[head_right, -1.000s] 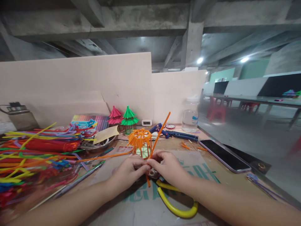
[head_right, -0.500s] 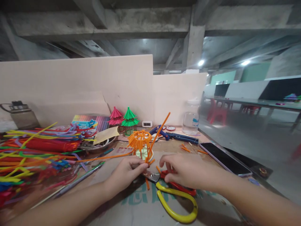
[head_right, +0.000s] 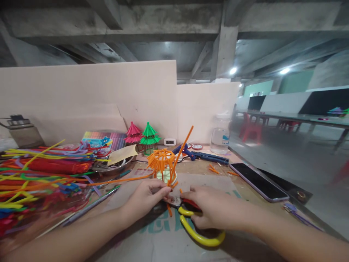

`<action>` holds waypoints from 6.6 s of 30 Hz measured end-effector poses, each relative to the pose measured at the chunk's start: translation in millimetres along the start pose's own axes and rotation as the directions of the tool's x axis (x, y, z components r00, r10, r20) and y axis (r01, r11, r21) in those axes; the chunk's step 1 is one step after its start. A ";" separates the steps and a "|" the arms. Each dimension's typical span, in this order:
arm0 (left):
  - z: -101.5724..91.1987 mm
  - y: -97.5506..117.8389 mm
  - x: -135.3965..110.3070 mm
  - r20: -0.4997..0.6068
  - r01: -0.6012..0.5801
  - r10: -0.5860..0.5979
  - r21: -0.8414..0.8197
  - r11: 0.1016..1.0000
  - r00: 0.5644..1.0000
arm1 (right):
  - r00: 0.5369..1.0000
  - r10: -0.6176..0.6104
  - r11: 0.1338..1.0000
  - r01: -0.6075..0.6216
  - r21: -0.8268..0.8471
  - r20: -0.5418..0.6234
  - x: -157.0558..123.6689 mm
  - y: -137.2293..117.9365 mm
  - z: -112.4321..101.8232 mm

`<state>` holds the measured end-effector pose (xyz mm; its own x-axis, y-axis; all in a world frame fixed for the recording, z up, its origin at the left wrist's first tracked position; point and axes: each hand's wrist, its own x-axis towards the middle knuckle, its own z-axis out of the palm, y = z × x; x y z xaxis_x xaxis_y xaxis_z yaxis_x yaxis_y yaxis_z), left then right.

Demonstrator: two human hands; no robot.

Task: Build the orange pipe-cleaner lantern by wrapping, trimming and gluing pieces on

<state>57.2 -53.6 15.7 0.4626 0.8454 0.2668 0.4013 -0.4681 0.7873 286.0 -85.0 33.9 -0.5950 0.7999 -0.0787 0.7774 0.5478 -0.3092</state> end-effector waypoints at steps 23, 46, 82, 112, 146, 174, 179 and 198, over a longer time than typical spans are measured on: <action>-0.8 0.3 -1.5 -0.042 -0.065 0.069 0.074 0.995 0.997 | 0.969 0.065 0.998 -0.058 0.040 -0.238 32.2 18.6 2.9; -2.9 -1.5 6.3 -0.077 0.170 -0.187 -0.190 0.967 0.979 | 0.991 -0.090 0.974 0.066 0.217 0.101 -6.2 72.0 -54.4; 0.2 -2.7 4.5 0.013 0.119 -0.119 -0.009 0.993 0.993 | 0.993 -0.109 0.981 0.100 0.167 0.048 3.8 46.3 -40.5; -3.0 5.7 4.7 0.023 0.081 -0.081 -0.002 0.997 0.996 | 0.986 -0.140 0.972 0.120 0.202 0.089 4.9 56.3 -39.0; -2.8 5.0 4.9 0.019 0.113 -0.112 -0.037 0.993 0.993 | 0.982 -0.159 0.976 0.141 0.164 0.099 2.4 53.8 -39.8; -3.4 7.3 5.2 0.013 0.130 -0.130 -0.049 0.990 0.991 | 0.981 -0.174 0.969 0.155 0.191 0.087 1.1 52.1 -38.7; -3.1 4.0 5.1 0.020 0.118 -0.118 -0.039 0.992 0.993 | 0.985 -0.151 0.975 0.134 0.179 0.086 0.8 54.1 -38.3; -5.1 8.5 4.4 0.015 0.106 -0.106 -0.002 0.994 0.994 | 0.994 -0.060 0.958 0.033 0.284 0.088 2.0 40.7 -36.7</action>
<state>58.7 -52.6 26.3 0.4293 0.8864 0.1730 0.4469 -0.3750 0.8122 323.9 -52.2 56.0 -0.6561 0.7410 -0.1429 0.6673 0.4813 -0.5683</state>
